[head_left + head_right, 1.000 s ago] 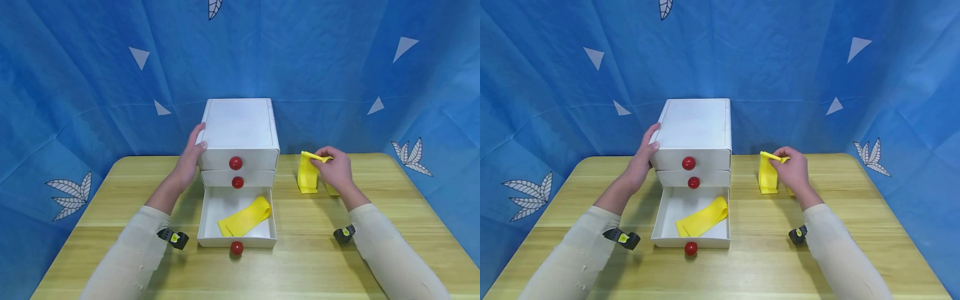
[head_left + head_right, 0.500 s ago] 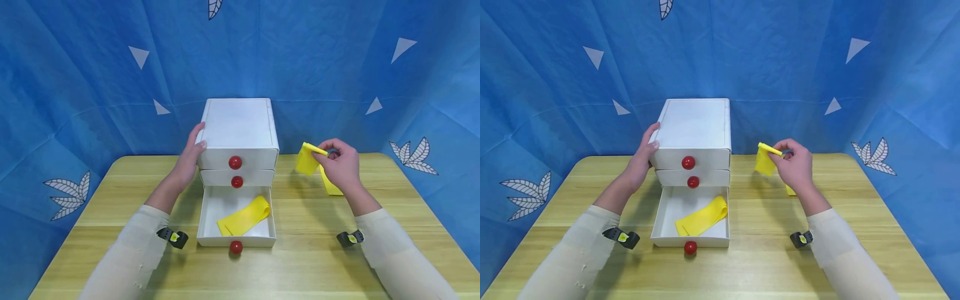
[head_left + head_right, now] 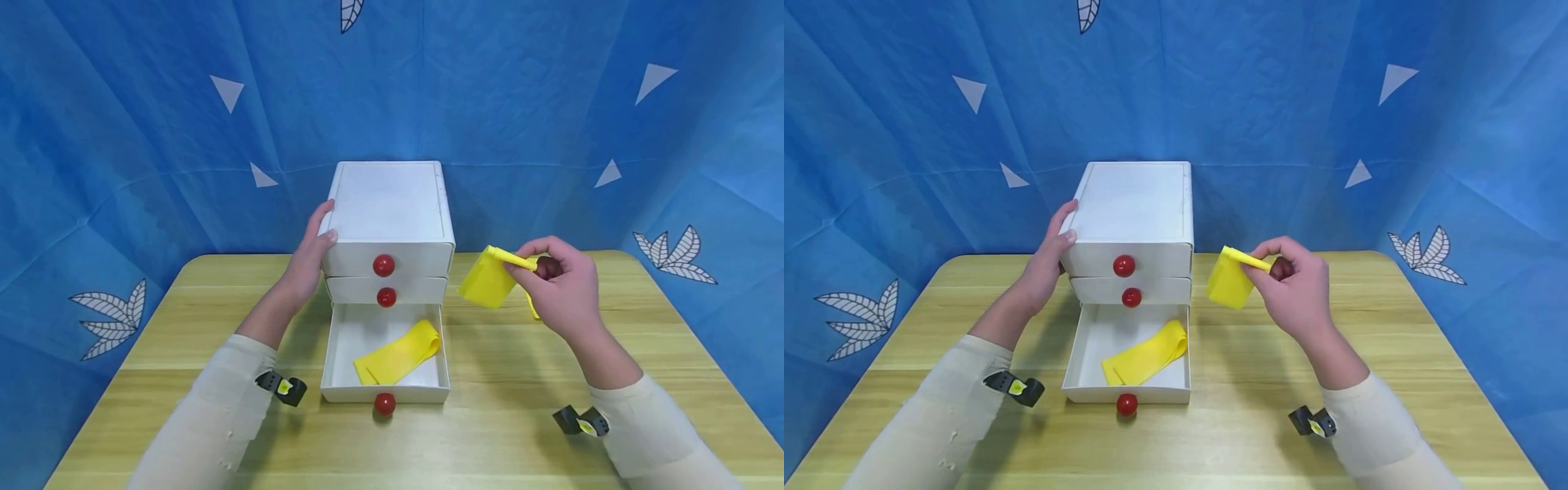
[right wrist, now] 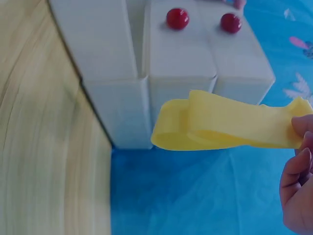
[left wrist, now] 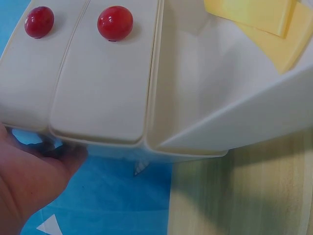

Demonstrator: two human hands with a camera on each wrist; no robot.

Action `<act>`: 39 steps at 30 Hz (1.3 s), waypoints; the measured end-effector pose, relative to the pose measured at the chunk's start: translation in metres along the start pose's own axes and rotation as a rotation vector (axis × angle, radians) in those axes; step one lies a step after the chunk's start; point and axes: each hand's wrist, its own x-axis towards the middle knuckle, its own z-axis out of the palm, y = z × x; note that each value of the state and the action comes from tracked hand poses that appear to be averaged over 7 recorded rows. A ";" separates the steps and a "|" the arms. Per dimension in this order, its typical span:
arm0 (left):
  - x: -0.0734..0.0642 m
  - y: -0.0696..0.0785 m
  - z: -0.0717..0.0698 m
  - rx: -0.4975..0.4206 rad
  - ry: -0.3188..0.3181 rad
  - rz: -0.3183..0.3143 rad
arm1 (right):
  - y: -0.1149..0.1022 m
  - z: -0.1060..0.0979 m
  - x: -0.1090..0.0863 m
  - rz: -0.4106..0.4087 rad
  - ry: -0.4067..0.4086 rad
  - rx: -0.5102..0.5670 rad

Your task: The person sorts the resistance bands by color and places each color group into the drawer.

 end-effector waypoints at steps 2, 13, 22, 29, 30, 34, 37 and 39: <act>0.000 0.000 0.000 -0.001 -0.001 -0.004 | -0.003 0.001 -0.003 -0.029 0.006 0.017; -0.002 0.002 0.000 0.002 -0.001 -0.004 | -0.022 0.027 -0.022 -0.185 -0.078 0.139; -0.002 0.002 0.000 0.007 -0.004 -0.011 | -0.026 0.069 -0.040 -0.177 -0.216 0.250; -0.002 0.003 0.000 0.008 -0.006 -0.002 | -0.028 0.106 -0.055 -0.129 -0.262 0.287; -0.002 0.003 -0.001 0.007 -0.006 0.003 | -0.029 0.111 -0.057 -0.116 -0.267 0.293; -0.002 0.002 -0.001 0.003 -0.006 0.009 | -0.032 0.128 -0.066 -0.052 -0.284 0.313; -0.002 0.002 -0.001 -0.002 -0.008 0.010 | -0.035 0.139 -0.073 0.011 -0.285 0.328; -0.002 0.001 -0.001 -0.004 -0.010 0.014 | -0.037 0.145 -0.078 0.055 -0.285 0.338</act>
